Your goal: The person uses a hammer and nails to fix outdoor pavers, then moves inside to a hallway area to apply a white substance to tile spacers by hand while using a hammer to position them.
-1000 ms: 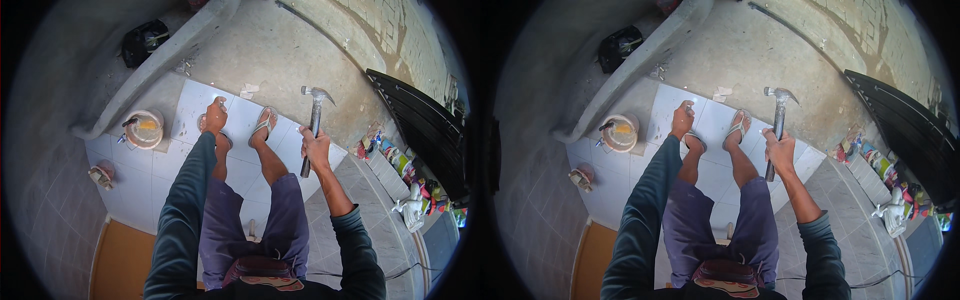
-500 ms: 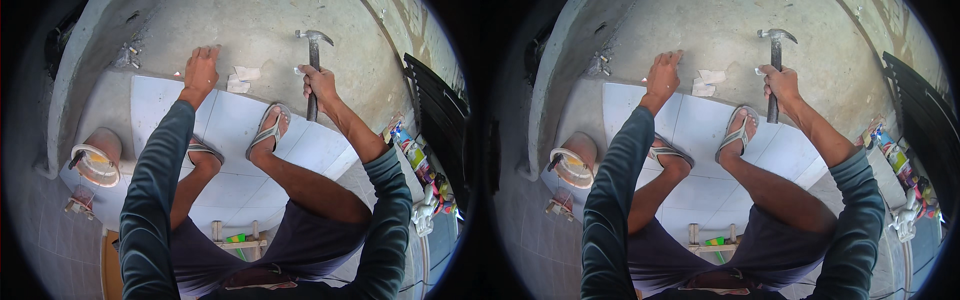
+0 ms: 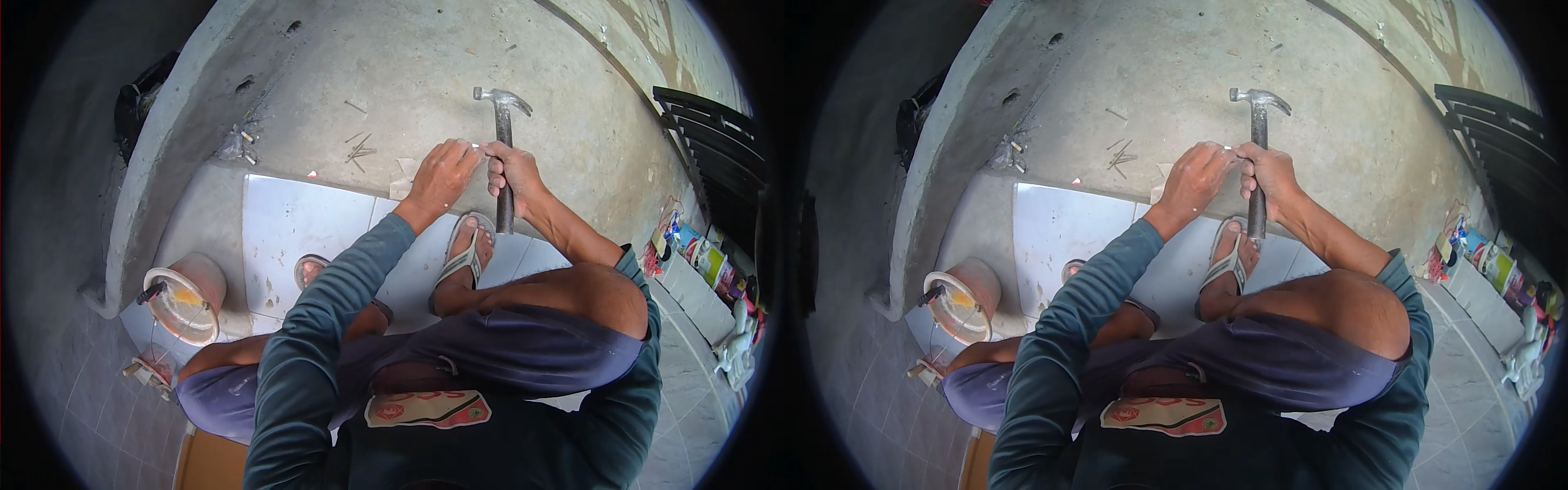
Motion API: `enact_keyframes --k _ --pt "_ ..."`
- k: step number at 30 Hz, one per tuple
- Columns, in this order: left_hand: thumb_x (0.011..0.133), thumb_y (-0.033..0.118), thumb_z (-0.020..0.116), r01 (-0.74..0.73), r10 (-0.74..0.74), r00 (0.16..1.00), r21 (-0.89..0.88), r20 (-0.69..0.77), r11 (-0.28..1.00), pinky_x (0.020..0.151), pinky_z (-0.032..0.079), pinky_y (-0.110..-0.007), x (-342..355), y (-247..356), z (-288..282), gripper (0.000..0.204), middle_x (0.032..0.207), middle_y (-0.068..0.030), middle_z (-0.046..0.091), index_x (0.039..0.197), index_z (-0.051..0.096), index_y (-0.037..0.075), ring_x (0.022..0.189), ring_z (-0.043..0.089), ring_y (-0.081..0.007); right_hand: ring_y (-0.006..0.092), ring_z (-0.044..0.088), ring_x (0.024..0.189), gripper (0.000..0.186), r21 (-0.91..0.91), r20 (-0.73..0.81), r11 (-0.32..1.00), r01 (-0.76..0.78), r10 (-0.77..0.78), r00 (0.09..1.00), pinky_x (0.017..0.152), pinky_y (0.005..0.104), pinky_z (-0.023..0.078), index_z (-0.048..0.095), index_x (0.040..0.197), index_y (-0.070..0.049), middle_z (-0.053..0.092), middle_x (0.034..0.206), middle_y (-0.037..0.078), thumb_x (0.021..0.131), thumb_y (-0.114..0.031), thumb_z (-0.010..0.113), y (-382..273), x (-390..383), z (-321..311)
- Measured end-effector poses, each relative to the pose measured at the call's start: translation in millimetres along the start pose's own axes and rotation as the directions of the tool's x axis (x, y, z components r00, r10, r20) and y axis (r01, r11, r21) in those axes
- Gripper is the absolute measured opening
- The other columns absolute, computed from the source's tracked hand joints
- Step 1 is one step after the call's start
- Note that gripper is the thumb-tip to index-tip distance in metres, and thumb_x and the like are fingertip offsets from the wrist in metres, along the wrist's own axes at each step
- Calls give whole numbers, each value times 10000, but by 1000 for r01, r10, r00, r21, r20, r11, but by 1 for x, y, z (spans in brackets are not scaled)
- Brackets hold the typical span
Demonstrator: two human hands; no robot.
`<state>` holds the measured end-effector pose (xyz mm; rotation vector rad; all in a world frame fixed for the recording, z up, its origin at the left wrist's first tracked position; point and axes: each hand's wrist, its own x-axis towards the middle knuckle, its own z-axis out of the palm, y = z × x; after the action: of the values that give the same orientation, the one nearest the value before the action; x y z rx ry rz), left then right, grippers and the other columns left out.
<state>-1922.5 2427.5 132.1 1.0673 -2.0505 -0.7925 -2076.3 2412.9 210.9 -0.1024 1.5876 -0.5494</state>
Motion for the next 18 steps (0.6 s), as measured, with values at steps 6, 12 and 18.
enact_keyframes --k 6,12,18 --pt "806 -10 667 -7 7 1000 52 5 999 833 527 -395 -22 11 -4 341 1050 -172 599 1135 576 -14 978 604 -338 72 394 413 132 205 2 978 -32 32 999 373 259 368 577 872 -58 438 578 -47 891 -171 642 38 2 -1" --pt "802 -37 635 35 -35 996 -2 77 999 899 515 -412 -47 2 7 367 1126 -195 586 1161 559 -35 1038 581 -363 70 391 421 125 225 14 972 -71 70 997 382 257 367 573 913 -54 435 577 -50 899 -165 628 55 14 -6" --pt "837 -35 623 105 -101 994 -101 45 989 890 512 -419 -51 6 14 303 1130 -188 588 1136 577 -32 1044 578 -374 71 393 421 119 150 -42 986 -71 78 996 379 264 359 557 834 -71 445 582 -33 888 -144 633 63 11 -3"
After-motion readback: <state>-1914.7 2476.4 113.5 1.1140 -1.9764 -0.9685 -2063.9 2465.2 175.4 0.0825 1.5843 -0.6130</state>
